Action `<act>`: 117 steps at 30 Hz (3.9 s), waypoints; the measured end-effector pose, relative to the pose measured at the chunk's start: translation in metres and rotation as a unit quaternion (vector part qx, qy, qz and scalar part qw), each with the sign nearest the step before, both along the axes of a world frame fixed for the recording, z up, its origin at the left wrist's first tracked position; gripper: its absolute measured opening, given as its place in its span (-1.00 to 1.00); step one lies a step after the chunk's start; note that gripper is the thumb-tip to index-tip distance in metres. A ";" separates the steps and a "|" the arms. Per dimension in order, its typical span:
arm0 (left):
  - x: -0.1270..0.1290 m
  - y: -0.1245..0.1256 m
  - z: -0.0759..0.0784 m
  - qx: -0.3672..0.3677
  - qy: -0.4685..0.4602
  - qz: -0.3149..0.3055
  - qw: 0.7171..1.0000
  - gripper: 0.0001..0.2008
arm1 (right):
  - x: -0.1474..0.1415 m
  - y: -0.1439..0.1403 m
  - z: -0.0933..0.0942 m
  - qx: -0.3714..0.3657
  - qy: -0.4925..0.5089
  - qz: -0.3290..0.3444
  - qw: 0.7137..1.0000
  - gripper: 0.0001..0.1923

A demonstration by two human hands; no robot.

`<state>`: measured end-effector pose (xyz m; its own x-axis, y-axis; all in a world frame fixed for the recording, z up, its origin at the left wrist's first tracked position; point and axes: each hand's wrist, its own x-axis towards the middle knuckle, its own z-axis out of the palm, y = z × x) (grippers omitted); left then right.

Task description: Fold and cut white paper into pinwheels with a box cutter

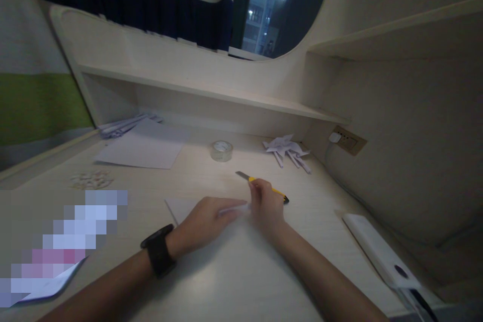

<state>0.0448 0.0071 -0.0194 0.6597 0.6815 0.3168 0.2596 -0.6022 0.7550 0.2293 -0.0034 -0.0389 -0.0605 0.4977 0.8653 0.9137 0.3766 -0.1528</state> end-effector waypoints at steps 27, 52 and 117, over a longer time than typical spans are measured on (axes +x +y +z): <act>0.000 0.000 0.005 -0.110 -0.037 0.110 0.987 -0.86 | -0.011 -0.005 0.006 -0.144 0.053 -0.053 0.987 -0.76; -0.001 -0.008 0.004 0.118 0.126 -0.006 0.985 -0.69 | -0.002 -0.002 0.003 -0.035 -0.086 -0.033 0.995 -0.76; -0.003 0.012 0.001 -0.099 -0.004 0.037 0.994 -0.73 | -0.002 -0.011 0.023 -0.264 -0.062 0.126 0.954 -0.96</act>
<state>0.0419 0.0194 -0.0179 0.6039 0.7772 0.1769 0.2904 -0.4213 0.8592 0.2273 -0.0141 -0.0156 -0.3209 0.8181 0.4771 0.8276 0.4872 -0.2787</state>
